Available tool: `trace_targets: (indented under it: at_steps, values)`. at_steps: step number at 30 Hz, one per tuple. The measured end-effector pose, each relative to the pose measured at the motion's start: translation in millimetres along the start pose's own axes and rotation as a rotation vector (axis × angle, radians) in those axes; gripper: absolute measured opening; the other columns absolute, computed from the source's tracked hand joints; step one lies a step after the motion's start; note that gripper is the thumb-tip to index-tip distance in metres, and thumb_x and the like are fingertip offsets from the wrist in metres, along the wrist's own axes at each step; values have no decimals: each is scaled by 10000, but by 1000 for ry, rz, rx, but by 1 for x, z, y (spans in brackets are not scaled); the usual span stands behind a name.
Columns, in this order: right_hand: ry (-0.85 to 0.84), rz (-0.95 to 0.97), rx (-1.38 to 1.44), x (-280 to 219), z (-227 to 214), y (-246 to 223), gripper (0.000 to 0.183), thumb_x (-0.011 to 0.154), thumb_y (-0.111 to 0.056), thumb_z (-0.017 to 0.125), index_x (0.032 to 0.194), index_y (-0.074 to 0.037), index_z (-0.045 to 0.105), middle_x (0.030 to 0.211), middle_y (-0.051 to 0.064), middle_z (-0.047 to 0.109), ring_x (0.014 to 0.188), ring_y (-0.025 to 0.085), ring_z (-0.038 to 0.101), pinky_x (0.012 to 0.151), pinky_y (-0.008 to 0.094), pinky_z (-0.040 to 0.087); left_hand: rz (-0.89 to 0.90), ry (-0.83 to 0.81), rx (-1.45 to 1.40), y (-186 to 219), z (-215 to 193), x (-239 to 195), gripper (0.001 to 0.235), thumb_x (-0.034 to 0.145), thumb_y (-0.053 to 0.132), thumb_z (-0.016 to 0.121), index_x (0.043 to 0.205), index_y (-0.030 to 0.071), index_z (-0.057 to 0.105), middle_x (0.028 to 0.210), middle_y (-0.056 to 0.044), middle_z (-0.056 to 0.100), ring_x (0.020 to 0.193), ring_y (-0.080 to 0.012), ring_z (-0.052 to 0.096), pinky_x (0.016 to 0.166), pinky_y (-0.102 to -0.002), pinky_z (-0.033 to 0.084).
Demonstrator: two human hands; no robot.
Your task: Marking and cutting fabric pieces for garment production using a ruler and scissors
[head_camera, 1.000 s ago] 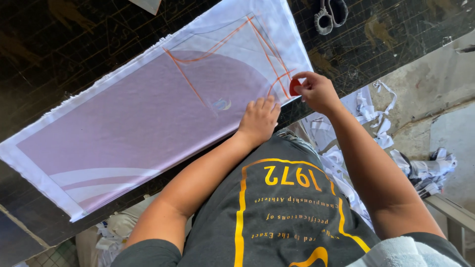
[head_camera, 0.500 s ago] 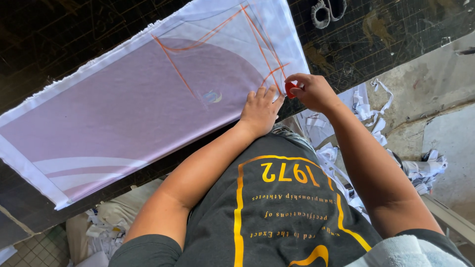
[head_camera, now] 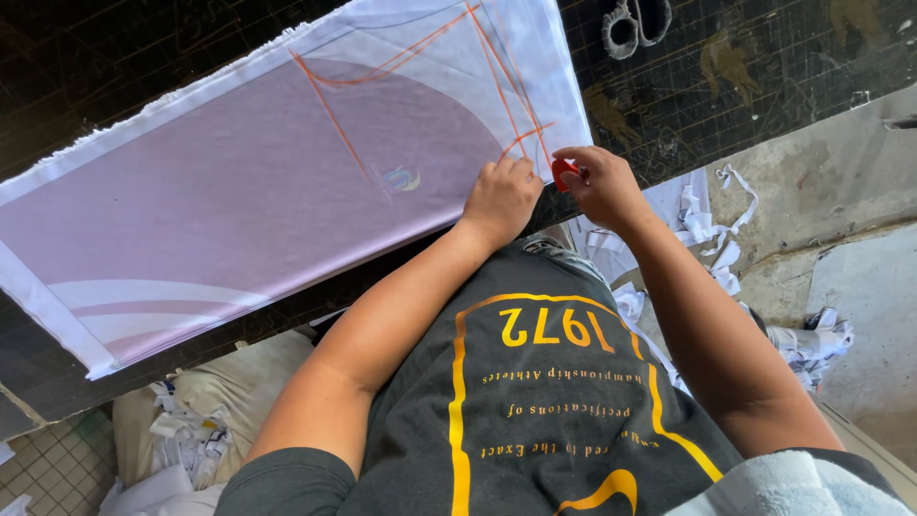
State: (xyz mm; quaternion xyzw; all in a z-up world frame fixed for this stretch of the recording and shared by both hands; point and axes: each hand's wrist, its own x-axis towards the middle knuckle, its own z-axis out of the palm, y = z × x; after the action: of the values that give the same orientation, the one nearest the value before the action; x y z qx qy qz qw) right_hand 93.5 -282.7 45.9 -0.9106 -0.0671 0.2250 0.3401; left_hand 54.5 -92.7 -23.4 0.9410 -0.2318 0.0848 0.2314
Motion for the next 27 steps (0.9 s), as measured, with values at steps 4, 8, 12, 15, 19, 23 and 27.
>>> trace_targets:
  at_steps: [4, 8, 12, 15, 19, 23, 27]
  values:
    - [235, -96, 4, -7, -4, 26, 394, 901, -64, 798, 1286, -127, 738, 865, 157, 705, 779, 364, 679, 674, 446, 572, -11, 31, 18, -7, 24, -4, 92, 765, 163, 621, 686, 210, 624, 749, 1, 559, 666, -228, 600, 551, -381, 430]
    - [377, 125, 114, -6, -17, 45, 299, 962, -34, 765, 1242, -90, 677, 931, 158, 682, 786, 332, 679, 704, 434, 572, -103, -63, -51, -8, 17, -5, 127, 811, 127, 572, 722, 195, 631, 752, -7, 572, 675, -258, 646, 553, -389, 475]
    - [520, 95, -22, -1, -15, 71, 275, 900, -33, 838, 1134, -71, 699, 931, 119, 659, 766, 312, 681, 651, 401, 577, -187, -223, -109, -9, 20, -7, 166, 870, 122, 503, 829, 213, 636, 763, -8, 612, 729, -275, 709, 612, -412, 544]
    - [703, -5, -193, -11, -11, 55, 297, 846, -108, 874, 1073, -103, 682, 1110, 62, 518, 790, 247, 605, 679, 380, 556, -233, -312, -160, -11, 12, -4, 240, 907, 118, 462, 931, 228, 674, 803, -5, 667, 772, -283, 740, 666, -415, 580]
    - [576, -9, -107, -27, 24, 49, 110, 891, -89, 834, 911, -115, 729, 813, 53, 619, 707, 285, 650, 653, 373, 529, -311, -377, -229, -8, -22, 11, 186, 905, 140, 515, 953, 209, 681, 823, -42, 694, 803, -304, 751, 690, -438, 601]
    - [295, 290, 156, -27, 47, 42, 107, 876, -300, 808, 912, -203, 778, 669, 15, 689, 639, 235, 690, 649, 351, 536, -446, -546, -348, -7, -47, 25, 191, 941, 169, 568, 1070, 178, 708, 940, -112, 746, 943, -370, 750, 817, -510, 608]
    - [207, 458, 301, -20, 47, 28, 128, 870, -329, 769, 847, -203, 767, 538, -50, 651, 460, 110, 657, 546, 245, 533, -491, -597, -381, -10, -47, 28, 199, 952, 209, 600, 1116, 185, 710, 989, -106, 764, 976, -372, 751, 852, -516, 603]
